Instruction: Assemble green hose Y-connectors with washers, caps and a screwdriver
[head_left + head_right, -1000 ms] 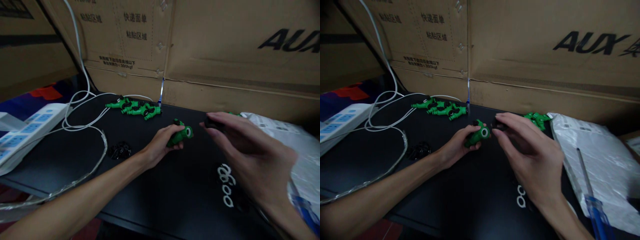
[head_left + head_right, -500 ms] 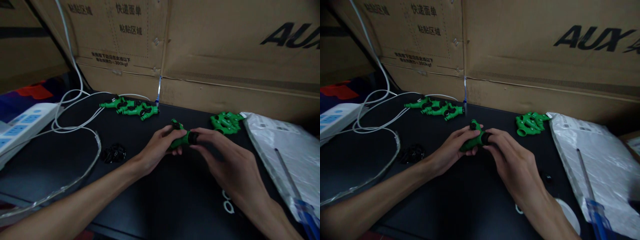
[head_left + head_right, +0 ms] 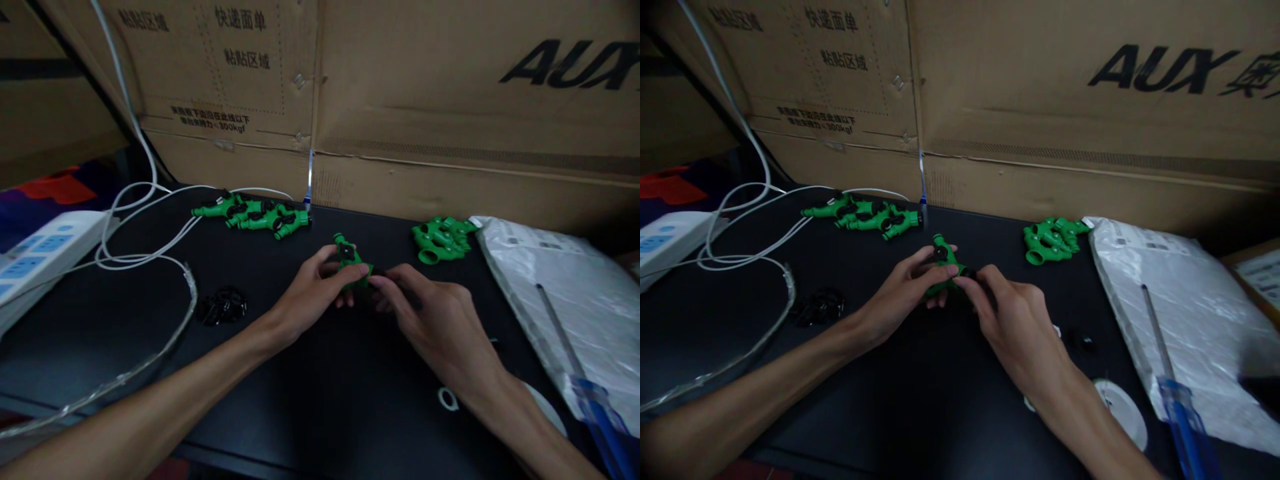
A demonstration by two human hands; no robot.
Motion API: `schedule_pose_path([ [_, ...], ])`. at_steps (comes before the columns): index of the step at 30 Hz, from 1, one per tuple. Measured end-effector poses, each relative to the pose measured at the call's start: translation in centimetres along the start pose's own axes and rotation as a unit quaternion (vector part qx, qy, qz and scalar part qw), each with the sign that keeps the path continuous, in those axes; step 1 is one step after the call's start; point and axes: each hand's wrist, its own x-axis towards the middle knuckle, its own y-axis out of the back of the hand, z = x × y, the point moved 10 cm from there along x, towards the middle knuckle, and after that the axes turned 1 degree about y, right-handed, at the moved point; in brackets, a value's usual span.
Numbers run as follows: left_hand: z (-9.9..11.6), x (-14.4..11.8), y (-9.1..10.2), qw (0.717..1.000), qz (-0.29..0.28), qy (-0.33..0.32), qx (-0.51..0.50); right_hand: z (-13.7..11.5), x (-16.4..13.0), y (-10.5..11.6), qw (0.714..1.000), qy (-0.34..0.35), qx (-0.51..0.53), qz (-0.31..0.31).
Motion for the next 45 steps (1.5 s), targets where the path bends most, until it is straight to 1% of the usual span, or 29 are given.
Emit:
schedule_pose_path([
  [3,-0.1,0.2,0.4,1.0,0.01,0.0,0.009,0.4,-0.1,-1.0,0.998,0.02,0.052,-0.043],
  [5,-0.2,0.3,0.3,1.0,-0.003,-0.001,0.024,0.8,-0.2,-1.1,0.996,0.027,0.056,-0.058],
  [7,-0.2,0.4,0.0,0.999,-0.019,-0.004,0.039,1.3,-0.3,-1.3,0.994,0.018,0.059,-0.085],
  [10,-0.2,0.2,-0.3,0.998,-0.034,-0.009,0.053,1.5,-0.4,-1.6,0.988,-0.003,0.094,-0.126],
  [11,-0.2,0.2,-0.5,0.998,-0.038,-0.007,0.053,1.5,-0.4,-1.5,0.986,-0.013,0.107,-0.126],
  [13,-0.3,0.0,-0.7,0.998,-0.043,0.003,0.05,1.8,-0.2,-1.2,0.986,-0.041,0.124,-0.104],
  [16,-0.3,-0.2,-0.7,0.999,-0.033,0.016,0.034,2.3,-0.2,-0.4,0.986,-0.088,0.138,-0.033],
  [18,-0.2,-0.2,-0.6,0.999,-0.025,0.019,0.025,2.1,-0.2,-0.3,0.985,-0.093,0.143,-0.008],
  [20,-0.1,-0.2,-0.4,1.0,-0.015,0.017,0.018,1.1,-0.1,-0.5,0.989,-0.052,0.135,-0.021],
  [22,-0.1,0.0,-0.2,1.0,-0.009,0.013,0.017,-0.1,-0.1,-0.8,0.993,0.02,0.106,-0.045],
  [24,-0.2,0.2,-0.1,0.999,-0.018,0.009,0.027,-0.8,-0.4,-1.0,0.992,0.084,0.071,-0.057],
  [26,-0.2,0.2,-0.3,0.998,-0.039,0.004,0.041,-0.7,-0.6,-1.1,0.99,0.113,0.049,-0.066],
  [28,-0.2,0.1,-0.5,0.997,-0.053,-0.003,0.054,-0.4,-0.8,-1.4,0.989,0.113,0.053,-0.081],
  [29,-0.1,0.0,-0.6,0.997,-0.055,-0.007,0.058,-0.2,-0.8,-1.5,0.989,0.101,0.066,-0.086],
  [31,0.2,-0.2,-0.6,0.996,-0.053,-0.014,0.064,0.2,-0.7,-1.6,0.988,0.052,0.113,-0.091],
  [32,0.3,-0.3,-0.6,0.996,-0.051,-0.019,0.067,0.6,-0.7,-1.8,0.985,0.015,0.146,-0.092],
  [33,0.4,-0.4,-0.6,0.996,-0.048,-0.024,0.069,1.0,-0.6,-2.0,0.977,-0.028,0.185,-0.097],
  [34,0.6,-0.5,-0.6,0.996,-0.046,-0.031,0.073,1.3,-0.7,-2.4,0.964,-0.072,0.234,-0.106],
  [35,0.7,-0.5,-0.6,0.995,-0.045,-0.039,0.077,1.5,-0.8,-2.9,0.942,-0.113,0.293,-0.116],
  [36,0.8,-0.6,-0.6,0.995,-0.044,-0.048,0.081,1.6,-0.9,-3.4,0.913,-0.153,0.357,-0.124],
  [38,1.1,-0.7,-0.7,0.993,-0.044,-0.069,0.087,1.6,-1.3,-4.4,0.838,-0.22,0.481,-0.134],
  [39,1.2,-0.7,-0.8,0.992,-0.044,-0.076,0.088,1.5,-1.5,-4.8,0.803,-0.245,0.526,-0.135],
  [40,1.2,-0.7,-0.8,0.992,-0.042,-0.08,0.087,1.5,-1.6,-5.0,0.778,-0.262,0.555,-0.134],
  [41,1.3,-0.7,-0.8,0.993,-0.039,-0.081,0.082,1.5,-1.6,-5.0,0.768,-0.268,0.567,-0.126],
  [42,1.3,-0.6,-0.8,0.993,-0.035,-0.08,0.075,1.6,-1.5,-4.9,0.772,-0.265,0.566,-0.114],
  [45,1.5,-0.5,-0.8,0.995,-0.024,-0.074,0.056,1.9,-1.0,-3.7,0.817,-0.221,0.53,-0.056],
])
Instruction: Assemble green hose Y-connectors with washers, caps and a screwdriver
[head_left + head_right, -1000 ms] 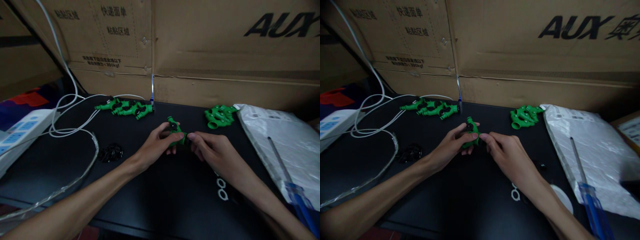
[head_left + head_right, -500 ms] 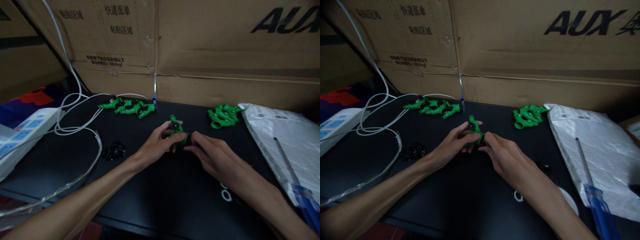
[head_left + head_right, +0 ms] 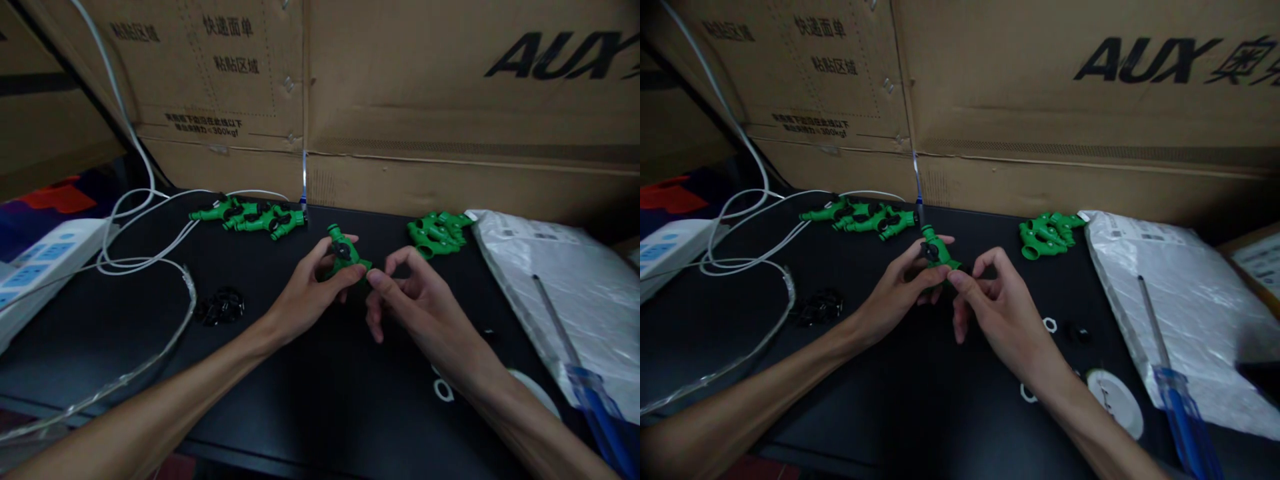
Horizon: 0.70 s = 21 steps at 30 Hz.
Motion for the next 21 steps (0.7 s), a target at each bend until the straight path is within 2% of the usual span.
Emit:
schedule_pose_path([
  [2,0.0,0.1,0.2,1.0,0.009,0.006,-0.013,-0.6,0.0,0.3,0.998,0.048,-0.04,0.015],
  [5,-0.3,0.2,0.7,0.999,0.028,0.022,-0.041,-1.1,0.0,0.0,0.987,0.102,-0.12,-0.001],
  [8,-0.6,0.1,0.8,0.998,0.024,0.03,-0.042,-1.7,-0.2,-0.1,0.956,0.141,-0.259,-0.011],
  [10,-0.6,0.0,0.6,0.999,0.014,0.029,-0.028,-1.9,-0.2,0.1,0.93,0.141,-0.338,-0.01],
  [13,-0.5,-0.1,0.4,1.0,0.005,0.022,-0.015,-1.5,-0.1,0.5,0.931,0.097,-0.352,-0.019],
  [18,-0.3,-0.3,-0.2,1.0,-0.015,0.017,-0.013,0.4,-0.1,0.6,0.972,-0.029,-0.232,-0.031],
  [21,-0.3,-0.3,-0.4,0.999,-0.024,0.018,-0.019,1.9,-0.2,0.6,0.976,-0.113,-0.183,-0.026],
])
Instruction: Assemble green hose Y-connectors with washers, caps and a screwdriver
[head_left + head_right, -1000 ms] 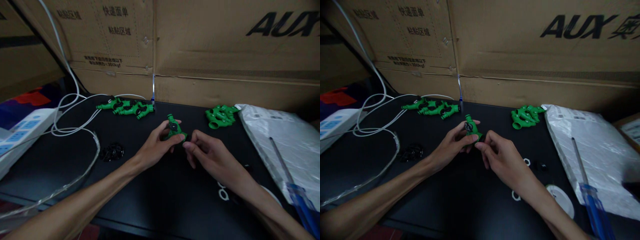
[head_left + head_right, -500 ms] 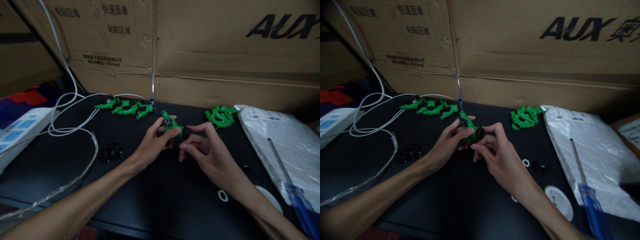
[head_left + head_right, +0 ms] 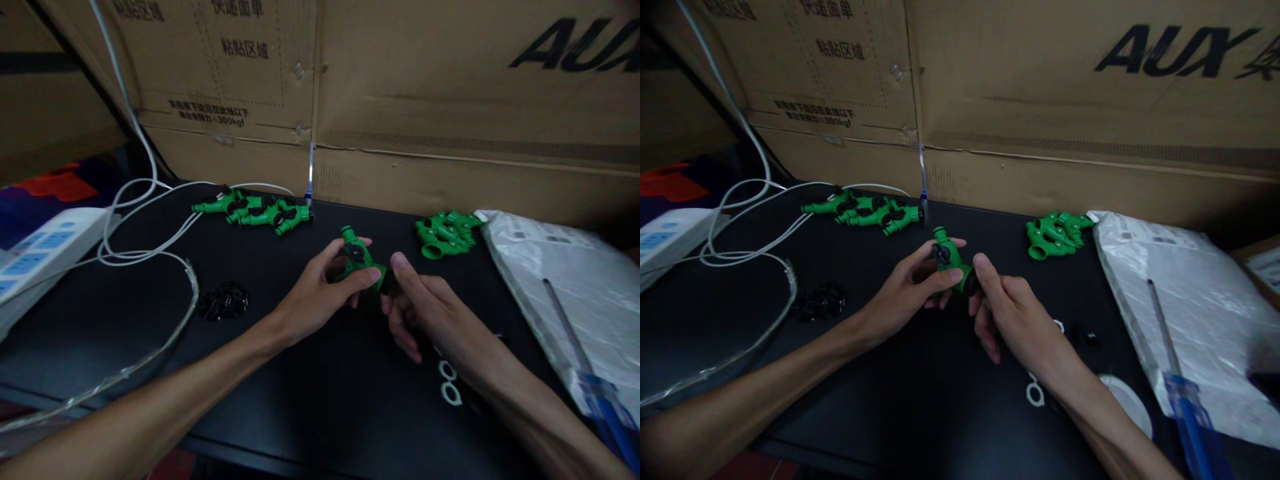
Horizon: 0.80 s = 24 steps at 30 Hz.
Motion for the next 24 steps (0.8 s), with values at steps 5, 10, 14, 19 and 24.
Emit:
schedule_pose_path([
  [5,-0.9,0.0,0.0,0.999,-0.001,0.031,-0.023,-0.7,-0.2,1.8,0.992,0.055,-0.048,0.106],
  [10,-1.1,0.1,0.3,0.997,0.024,0.057,-0.053,-3.7,-1.3,2.2,0.952,0.209,-0.151,0.162],
  [14,-1.2,0.2,1.0,0.995,0.052,0.064,-0.06,-5.1,-1.5,0.9,0.925,0.278,-0.235,0.112],
  [19,-1.2,0.4,0.6,0.998,0.021,0.045,-0.029,-3.9,-0.9,1.5,0.94,0.196,-0.258,0.102],
  [24,-1.2,0.4,0.6,0.996,0.025,0.065,-0.05,-3.1,-0.9,2.0,0.954,0.171,-0.222,0.112],
])
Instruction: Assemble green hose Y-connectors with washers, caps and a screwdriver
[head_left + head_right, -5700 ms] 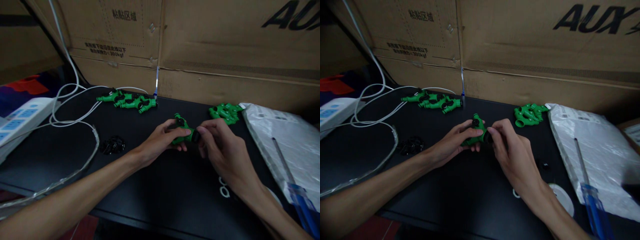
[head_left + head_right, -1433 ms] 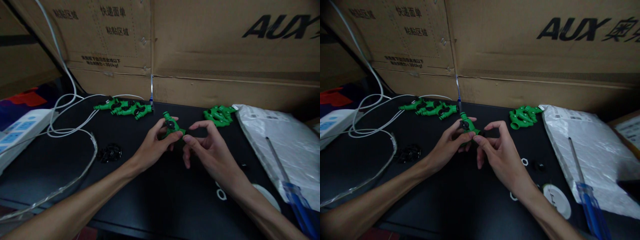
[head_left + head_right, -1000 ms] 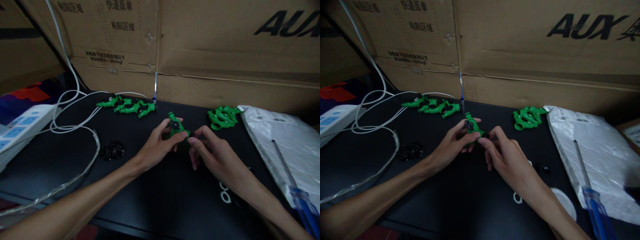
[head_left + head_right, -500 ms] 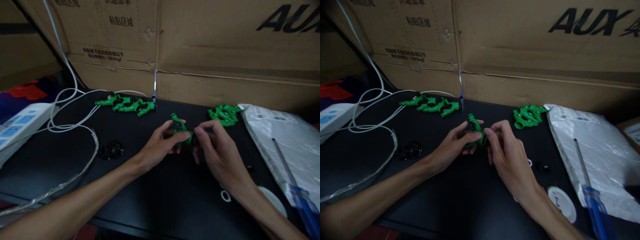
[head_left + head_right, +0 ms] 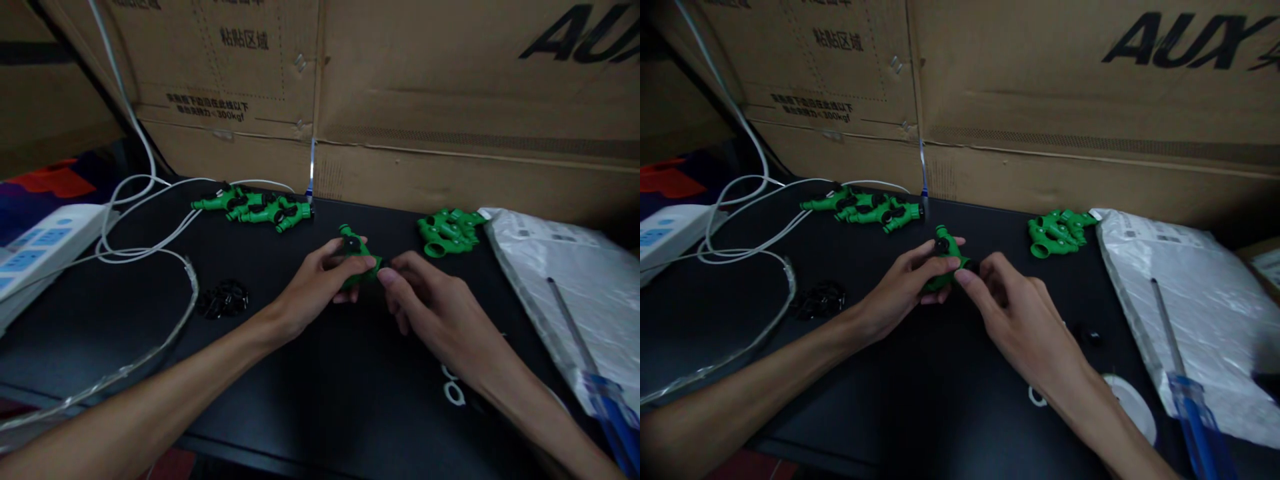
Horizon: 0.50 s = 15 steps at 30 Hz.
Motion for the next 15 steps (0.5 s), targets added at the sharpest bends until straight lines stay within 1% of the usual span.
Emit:
schedule_pose_path([
  [3,-0.2,0.0,-0.3,0.999,-0.016,0.031,-0.015,-1.5,0.0,0.7,0.995,0.095,0.004,0.037],
  [5,-0.4,-0.1,-0.4,0.998,-0.03,0.046,-0.015,-2.5,-0.2,0.8,0.988,0.15,-0.02,0.036],
  [7,-0.7,-0.2,-0.4,0.997,-0.04,0.064,-0.01,-3.1,-0.5,0.9,0.981,0.183,-0.053,0.042],
  [11,-1.5,-0.3,-0.4,0.993,-0.057,0.103,-0.001,-3.5,-1.0,0.8,0.969,0.229,-0.085,0.037],
  [13,-1.5,-0.3,-0.6,0.992,-0.066,0.106,0.007,-3.2,-1.0,0.4,0.97,0.229,-0.08,0.026],
  [15,-1.3,-0.3,-0.7,0.992,-0.073,0.101,0.017,-2.7,-0.8,0.3,0.975,0.211,-0.068,0.026],
])
